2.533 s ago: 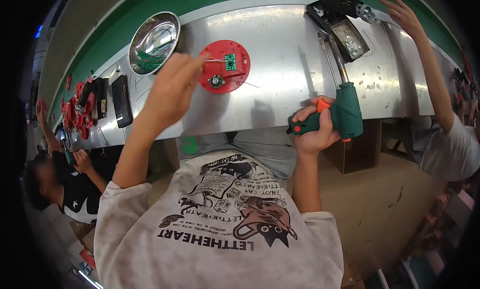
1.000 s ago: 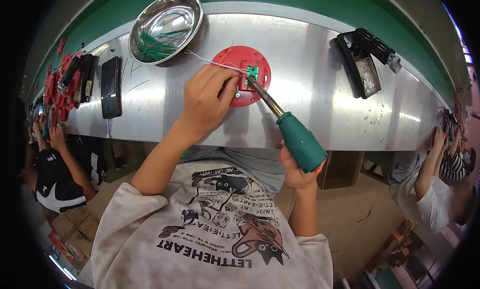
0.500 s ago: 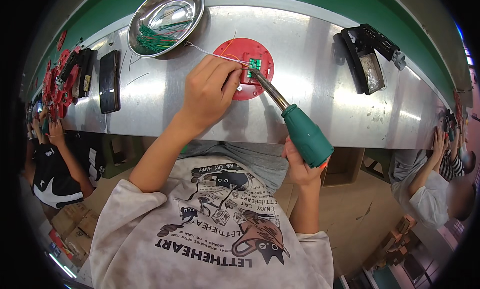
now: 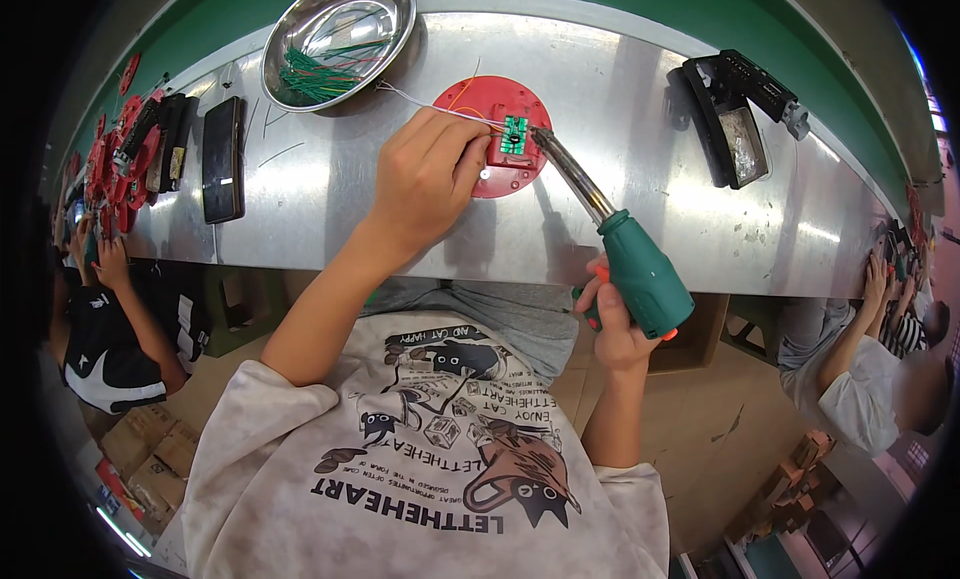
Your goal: Soldering electrical components onto small printed circuit boards attached to red bases.
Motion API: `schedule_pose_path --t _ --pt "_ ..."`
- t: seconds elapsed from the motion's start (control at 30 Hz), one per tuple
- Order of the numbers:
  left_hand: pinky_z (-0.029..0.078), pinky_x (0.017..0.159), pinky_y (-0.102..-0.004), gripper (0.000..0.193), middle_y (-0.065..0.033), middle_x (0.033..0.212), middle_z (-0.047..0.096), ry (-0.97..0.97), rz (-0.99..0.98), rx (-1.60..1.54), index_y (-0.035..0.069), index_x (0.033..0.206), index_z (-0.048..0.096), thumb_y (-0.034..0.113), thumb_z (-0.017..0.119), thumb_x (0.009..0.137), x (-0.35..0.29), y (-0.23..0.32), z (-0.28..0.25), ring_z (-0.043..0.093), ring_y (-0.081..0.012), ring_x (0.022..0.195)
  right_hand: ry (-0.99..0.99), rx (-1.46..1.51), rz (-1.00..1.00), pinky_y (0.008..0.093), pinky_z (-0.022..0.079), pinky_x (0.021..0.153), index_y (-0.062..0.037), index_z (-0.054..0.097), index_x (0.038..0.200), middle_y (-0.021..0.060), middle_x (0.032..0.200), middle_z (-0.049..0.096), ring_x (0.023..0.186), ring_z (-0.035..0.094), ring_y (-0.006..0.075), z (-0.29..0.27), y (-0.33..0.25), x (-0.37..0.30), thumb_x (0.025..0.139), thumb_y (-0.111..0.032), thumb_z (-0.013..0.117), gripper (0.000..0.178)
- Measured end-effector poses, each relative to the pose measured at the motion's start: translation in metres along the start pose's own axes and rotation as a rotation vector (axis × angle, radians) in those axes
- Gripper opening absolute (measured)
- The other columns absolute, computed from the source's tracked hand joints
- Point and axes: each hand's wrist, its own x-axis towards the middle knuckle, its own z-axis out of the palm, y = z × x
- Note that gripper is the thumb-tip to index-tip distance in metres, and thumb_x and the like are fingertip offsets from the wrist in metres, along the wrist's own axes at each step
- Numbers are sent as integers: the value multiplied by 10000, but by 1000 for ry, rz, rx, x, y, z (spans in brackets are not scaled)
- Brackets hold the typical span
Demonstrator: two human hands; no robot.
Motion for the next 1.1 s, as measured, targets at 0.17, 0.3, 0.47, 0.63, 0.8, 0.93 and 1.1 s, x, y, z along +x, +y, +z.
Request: schedule_pose_path --t 0.17,0.3,0.47,0.63,0.8,0.93,1.1 --pt "544 695 -382 100 -84 844 663 -10 -2 6 41 891 682 31 698 793 -1 0 1 643 -265 795 -35 -9 4 284 489 537 51 596 1238 164 1109 692 629 625 156 6 0 2 942 -66 609 318" --pt "544 694 -380 108 -83 848 661 -12 9 3 40 894 685 25 697 788 1 2 1 642 -265 795 -50 -3 1 277 489 540 55 588 1251 165 1122 693 637 621 146 5 0 -2 948 -79 628 333" --pt "541 684 -371 141 -78 854 658 3 24 12 32 903 702 17 703 763 2 2 0 637 -261 787 -68 -34 1 291 494 537 63 578 1264 173 1131 667 637 619 170 5 3 -3 960 -129 634 364" --pt "543 672 -365 175 -71 860 661 -2 27 -5 33 915 734 9 703 745 2 4 -3 641 -247 797 -117 -102 -37 302 495 532 58 560 1299 167 1137 645 643 618 193 4 5 -3 979 -192 626 411" --pt "550 670 -360 196 -61 880 675 -3 50 11 32 926 743 13 706 734 1 1 -2 647 -240 813 -149 -129 -34 304 503 553 56 558 1312 165 1133 653 663 620 191 4 7 -6 971 -119 601 385" --pt "557 681 -346 216 -58 896 692 9 82 44 29 929 746 21 701 718 -2 0 1 649 -240 817 -160 -156 -24 306 505 558 59 559 1310 167 1131 655 667 619 190 4 7 -8 970 -96 586 375" --pt "558 683 -343 220 -58 887 696 8 85 59 26 928 745 28 691 715 -1 1 0 649 -236 809 -152 -153 -21 299 491 548 60 577 1268 151 1077 648 643 606 178 4 7 -7 973 -96 585 334"
